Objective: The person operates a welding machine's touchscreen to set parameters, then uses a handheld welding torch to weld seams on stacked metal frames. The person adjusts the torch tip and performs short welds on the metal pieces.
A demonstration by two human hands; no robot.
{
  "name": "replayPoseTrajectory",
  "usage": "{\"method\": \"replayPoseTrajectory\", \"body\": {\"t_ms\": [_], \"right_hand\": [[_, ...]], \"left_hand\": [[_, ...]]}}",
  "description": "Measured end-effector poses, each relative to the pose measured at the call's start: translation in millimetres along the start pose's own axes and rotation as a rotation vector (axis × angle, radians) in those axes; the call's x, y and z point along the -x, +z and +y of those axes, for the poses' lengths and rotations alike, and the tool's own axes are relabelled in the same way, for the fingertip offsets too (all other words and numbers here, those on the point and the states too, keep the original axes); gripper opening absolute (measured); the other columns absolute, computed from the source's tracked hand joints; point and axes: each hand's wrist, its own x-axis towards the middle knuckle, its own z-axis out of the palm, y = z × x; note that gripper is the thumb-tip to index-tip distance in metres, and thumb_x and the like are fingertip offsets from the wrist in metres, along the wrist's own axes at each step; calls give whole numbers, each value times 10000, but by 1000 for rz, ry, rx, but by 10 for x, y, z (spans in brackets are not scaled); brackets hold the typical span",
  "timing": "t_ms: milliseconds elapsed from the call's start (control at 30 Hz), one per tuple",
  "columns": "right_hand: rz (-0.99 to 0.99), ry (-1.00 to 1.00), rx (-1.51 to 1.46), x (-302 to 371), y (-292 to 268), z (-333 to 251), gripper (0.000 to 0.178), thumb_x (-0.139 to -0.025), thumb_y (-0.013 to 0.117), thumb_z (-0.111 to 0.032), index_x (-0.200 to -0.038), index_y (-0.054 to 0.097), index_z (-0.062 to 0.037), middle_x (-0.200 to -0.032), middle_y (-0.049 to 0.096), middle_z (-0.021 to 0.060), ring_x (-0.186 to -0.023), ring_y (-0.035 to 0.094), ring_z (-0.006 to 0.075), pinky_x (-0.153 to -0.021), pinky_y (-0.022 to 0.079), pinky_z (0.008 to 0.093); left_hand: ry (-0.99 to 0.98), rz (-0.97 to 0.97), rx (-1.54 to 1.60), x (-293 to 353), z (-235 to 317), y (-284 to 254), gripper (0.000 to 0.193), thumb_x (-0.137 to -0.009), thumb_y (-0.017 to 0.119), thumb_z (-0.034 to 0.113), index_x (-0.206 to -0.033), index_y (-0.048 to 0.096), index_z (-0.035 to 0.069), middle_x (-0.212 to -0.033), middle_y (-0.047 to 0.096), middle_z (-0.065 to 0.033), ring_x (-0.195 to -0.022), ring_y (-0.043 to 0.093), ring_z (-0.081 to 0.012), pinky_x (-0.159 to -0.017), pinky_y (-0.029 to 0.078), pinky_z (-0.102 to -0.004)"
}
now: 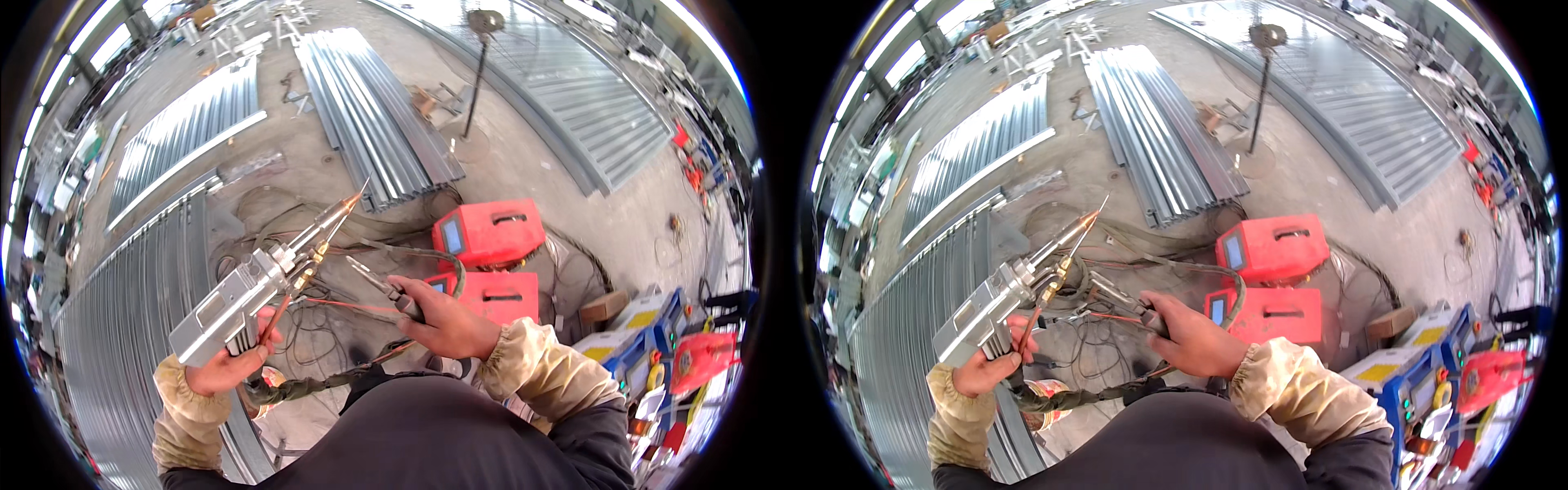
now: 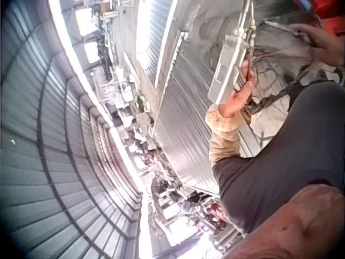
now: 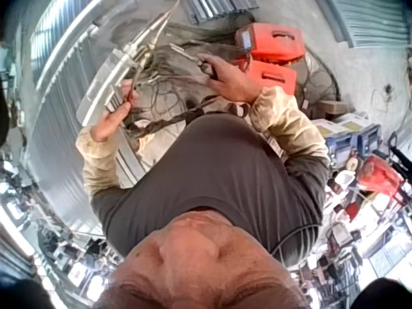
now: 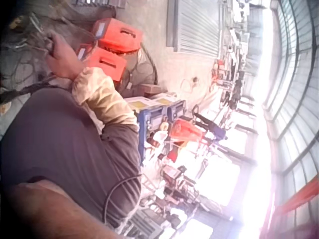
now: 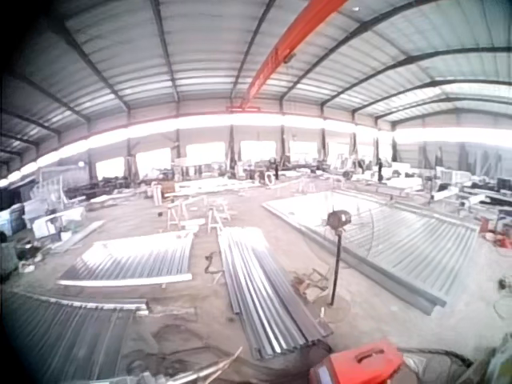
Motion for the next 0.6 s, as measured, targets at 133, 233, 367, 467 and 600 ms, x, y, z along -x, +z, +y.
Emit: {"method": "replayPoseTrajectory", "body": {"t_ms": [133, 233, 367, 467, 600], "right_hand": [[16, 115, -62, 425, -183, -5, 641, -958, 621, -129, -1496, 335, 71, -1283, 537, 260, -1159, 585, 401, -1024, 471, 430], [65, 170, -15, 763, -229, 48, 649, -969, 618, -152, -1516, 331, 46, -1277, 552, 267, -1139, 601, 409, -999, 486, 447], [114, 235, 60, 1102, -206, 189, 621, -952, 627, -185, -1478, 377, 30, -1239, 592, 267, -1144, 608, 432, -974, 504, 468], [64, 400, 128, 1246, -287, 11, 595, -931, 624, -213, -1432, 416, 31, -1215, 607, 269, -1141, 608, 436, -974, 501, 475], [47, 496, 129, 1364, -373, -114, 577, -891, 622, -219, -1386, 460, 30, -1201, 618, 270, -1144, 613, 433, -980, 497, 483]], "left_hand": [[32, -13, -111, -85, 139, 564, 524, -896, 621, -74, -1403, 506, -8, -1094, 678, -126, -968, 657, -182, -873, 550, -333], [130, 11, -256, -90, 3, 899, 475, -848, 654, -112, -1308, 585, -14, -1069, 692, -104, -913, 669, -153, -781, 554, -295], [384, -62, -504, -338, -120, 1220, 275, -757, 744, -73, -1025, 726, -14, -814, 693, -38, -685, 648, -130, -633, 518, -257], [287, -175, -421, -461, -80, 1309, 326, -741, 794, -30, -1059, 725, -9, -753, 658, 1, -597, 589, -97, -586, 500, -264], [51, -326, -69, -490, 79, 1270, 452, -773, 854, 59, -1185, 685, -14, -922, 682, -34, -767, 608, -91, -685, 507, -272]]}}
